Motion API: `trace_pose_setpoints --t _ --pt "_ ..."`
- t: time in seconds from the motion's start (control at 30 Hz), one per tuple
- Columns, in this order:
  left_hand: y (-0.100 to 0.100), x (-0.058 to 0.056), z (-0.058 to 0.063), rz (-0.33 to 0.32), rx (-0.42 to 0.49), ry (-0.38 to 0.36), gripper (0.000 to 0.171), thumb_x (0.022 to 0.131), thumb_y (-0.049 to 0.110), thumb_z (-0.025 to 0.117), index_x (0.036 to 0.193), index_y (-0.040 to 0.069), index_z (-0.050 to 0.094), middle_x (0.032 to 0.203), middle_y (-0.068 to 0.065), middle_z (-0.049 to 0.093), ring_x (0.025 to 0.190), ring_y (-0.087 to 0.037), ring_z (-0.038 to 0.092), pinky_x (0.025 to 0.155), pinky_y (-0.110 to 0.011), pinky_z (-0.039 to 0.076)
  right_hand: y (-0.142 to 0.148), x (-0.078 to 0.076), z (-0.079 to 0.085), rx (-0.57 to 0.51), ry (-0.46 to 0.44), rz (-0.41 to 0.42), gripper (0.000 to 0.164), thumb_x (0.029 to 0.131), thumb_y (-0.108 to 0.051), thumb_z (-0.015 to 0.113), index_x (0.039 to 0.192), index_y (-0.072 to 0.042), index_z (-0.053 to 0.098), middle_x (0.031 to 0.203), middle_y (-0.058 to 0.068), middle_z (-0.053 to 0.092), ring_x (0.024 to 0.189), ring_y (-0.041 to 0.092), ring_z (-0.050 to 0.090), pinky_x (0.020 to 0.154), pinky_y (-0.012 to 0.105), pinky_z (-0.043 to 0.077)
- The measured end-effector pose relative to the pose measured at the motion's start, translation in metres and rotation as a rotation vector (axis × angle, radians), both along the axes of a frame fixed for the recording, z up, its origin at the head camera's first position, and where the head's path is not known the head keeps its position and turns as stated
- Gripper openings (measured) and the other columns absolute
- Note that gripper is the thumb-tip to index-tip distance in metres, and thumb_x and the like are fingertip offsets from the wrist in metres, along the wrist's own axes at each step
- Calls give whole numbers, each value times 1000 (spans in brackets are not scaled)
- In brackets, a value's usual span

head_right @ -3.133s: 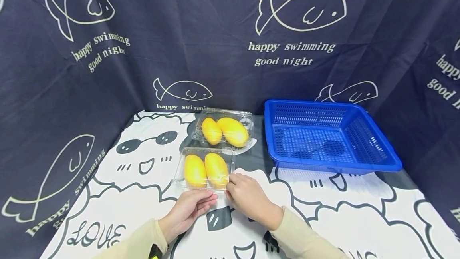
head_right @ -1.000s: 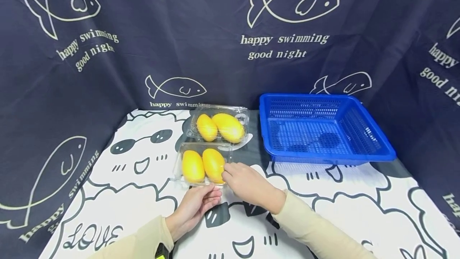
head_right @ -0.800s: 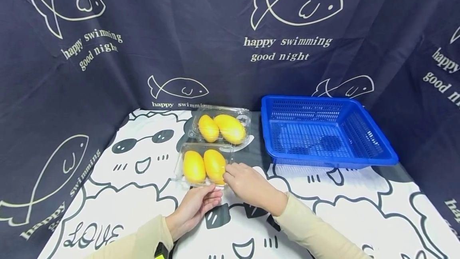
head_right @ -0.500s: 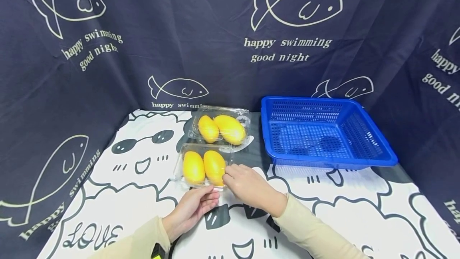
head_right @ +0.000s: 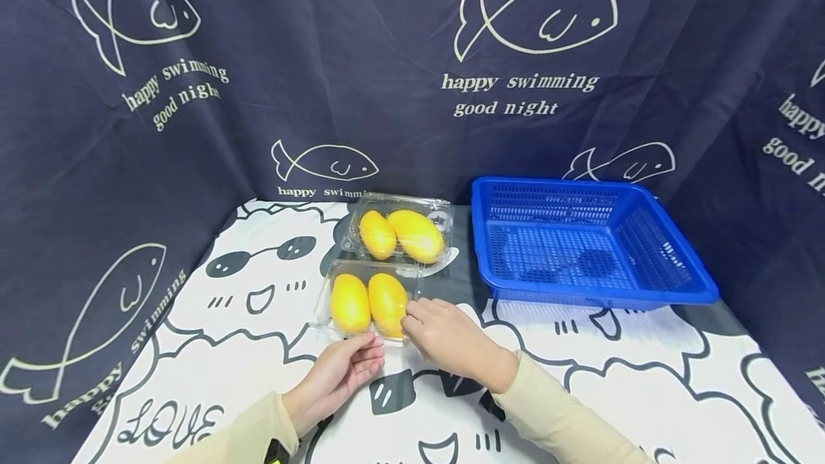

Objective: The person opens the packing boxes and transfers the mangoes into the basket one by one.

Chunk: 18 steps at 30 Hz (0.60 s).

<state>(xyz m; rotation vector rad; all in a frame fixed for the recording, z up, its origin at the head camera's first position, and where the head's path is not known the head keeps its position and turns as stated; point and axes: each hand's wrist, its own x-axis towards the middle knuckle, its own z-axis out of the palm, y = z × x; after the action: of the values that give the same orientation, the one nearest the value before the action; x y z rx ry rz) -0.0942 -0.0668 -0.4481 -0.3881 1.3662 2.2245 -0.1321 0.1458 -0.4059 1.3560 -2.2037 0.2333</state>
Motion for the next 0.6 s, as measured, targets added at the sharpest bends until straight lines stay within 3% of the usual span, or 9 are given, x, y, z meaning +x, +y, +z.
trace_pose_setpoints --t 0.3,0.6 --pt "-8 0 0 33 6 -27 36 97 23 57 117 -7 54 82 1 68 73 -5 67 73 -17 57 2 0 -1 -21 -5 6 8 92 -15 61 88 -11 66 82 -3 54 73 12 53 64 25 48" --pt "-19 -1 -1 64 26 -47 30 99 24 54 113 -2 55 82 1 66 73 -6 66 73 -18 57 2 0 -2 -38 6 18 4 86 -13 66 88 -10 67 82 -3 55 73 12 54 65 25 50"
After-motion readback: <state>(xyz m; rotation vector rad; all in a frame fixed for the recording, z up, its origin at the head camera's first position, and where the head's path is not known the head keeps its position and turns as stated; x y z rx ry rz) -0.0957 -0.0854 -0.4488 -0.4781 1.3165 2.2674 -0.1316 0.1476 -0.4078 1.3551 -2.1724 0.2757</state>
